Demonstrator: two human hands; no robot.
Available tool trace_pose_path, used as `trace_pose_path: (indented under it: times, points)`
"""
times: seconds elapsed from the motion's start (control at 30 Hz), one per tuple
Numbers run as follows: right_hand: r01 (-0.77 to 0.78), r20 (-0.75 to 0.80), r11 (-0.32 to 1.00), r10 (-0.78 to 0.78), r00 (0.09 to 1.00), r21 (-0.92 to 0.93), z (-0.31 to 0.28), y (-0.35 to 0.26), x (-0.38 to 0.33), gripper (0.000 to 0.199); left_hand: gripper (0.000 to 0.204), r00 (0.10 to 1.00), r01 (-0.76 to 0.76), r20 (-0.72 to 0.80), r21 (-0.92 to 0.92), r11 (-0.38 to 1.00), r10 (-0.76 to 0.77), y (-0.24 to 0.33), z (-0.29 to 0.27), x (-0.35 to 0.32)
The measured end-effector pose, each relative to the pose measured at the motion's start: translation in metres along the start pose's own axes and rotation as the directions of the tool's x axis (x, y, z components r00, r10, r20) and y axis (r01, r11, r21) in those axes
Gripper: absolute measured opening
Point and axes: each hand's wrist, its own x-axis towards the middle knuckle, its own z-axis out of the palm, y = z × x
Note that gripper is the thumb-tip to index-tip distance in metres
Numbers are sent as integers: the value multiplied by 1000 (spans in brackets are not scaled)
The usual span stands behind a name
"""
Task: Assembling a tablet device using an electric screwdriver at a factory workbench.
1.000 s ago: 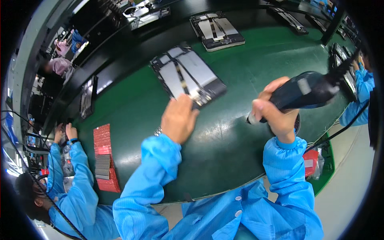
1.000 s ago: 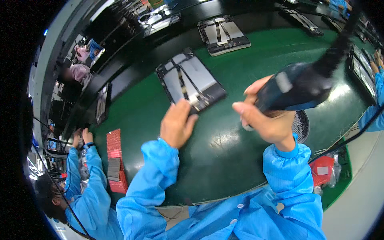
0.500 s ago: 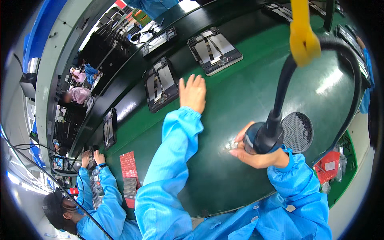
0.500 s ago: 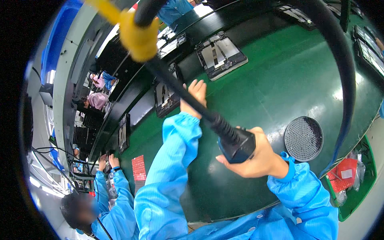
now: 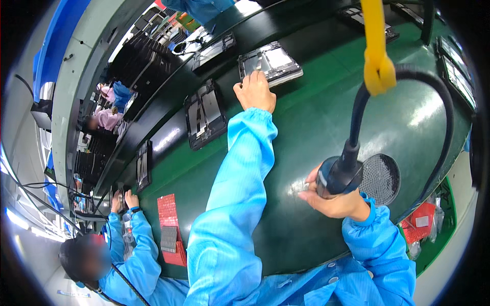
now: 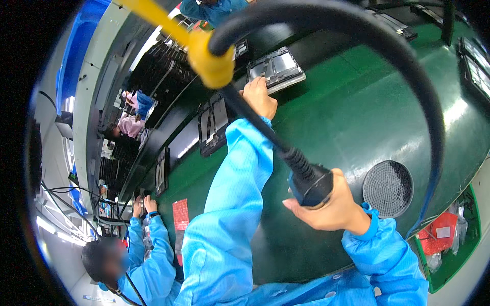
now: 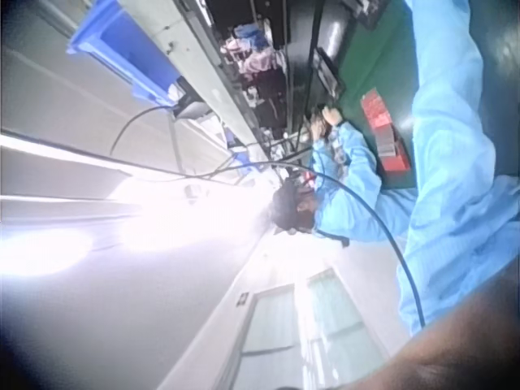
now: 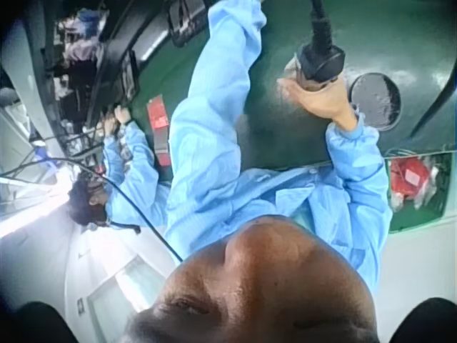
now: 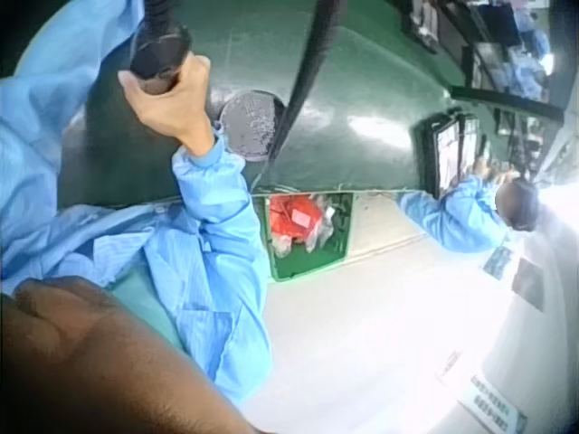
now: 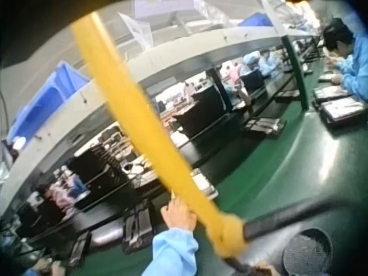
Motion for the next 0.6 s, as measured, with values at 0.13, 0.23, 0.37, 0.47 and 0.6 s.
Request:
trace_pose_path:
  times: [0.13, 0.23, 0.37, 0.47, 0.6]
  points:
    - [42, -3, 998, -42, 999, -49, -7, -7, -3, 30, 45, 982, -139, -150, -189, 972, 111, 6, -37, -70]
    - [171, 40, 978, -167, 985, -124, -21, -28, -2, 35, 47, 972, -236, -91, -331, 914, 218, 17, -74, -135]
    - [314, -116, 940, -330, 937, -135, -55, -53, -9, 37, 47, 969, -222, 1, -433, 873, 247, 37, -119, -212]
    - [287, -288, 943, -325, 901, -166, -65, -73, -4, 34, 52, 953, -228, 76, -459, 859, 294, 44, -142, -256]
    - [328, -285, 906, -400, 871, -269, -91, -68, -3, 33, 82, 933, -137, 137, -719, 682, 333, 46, -152, -287]
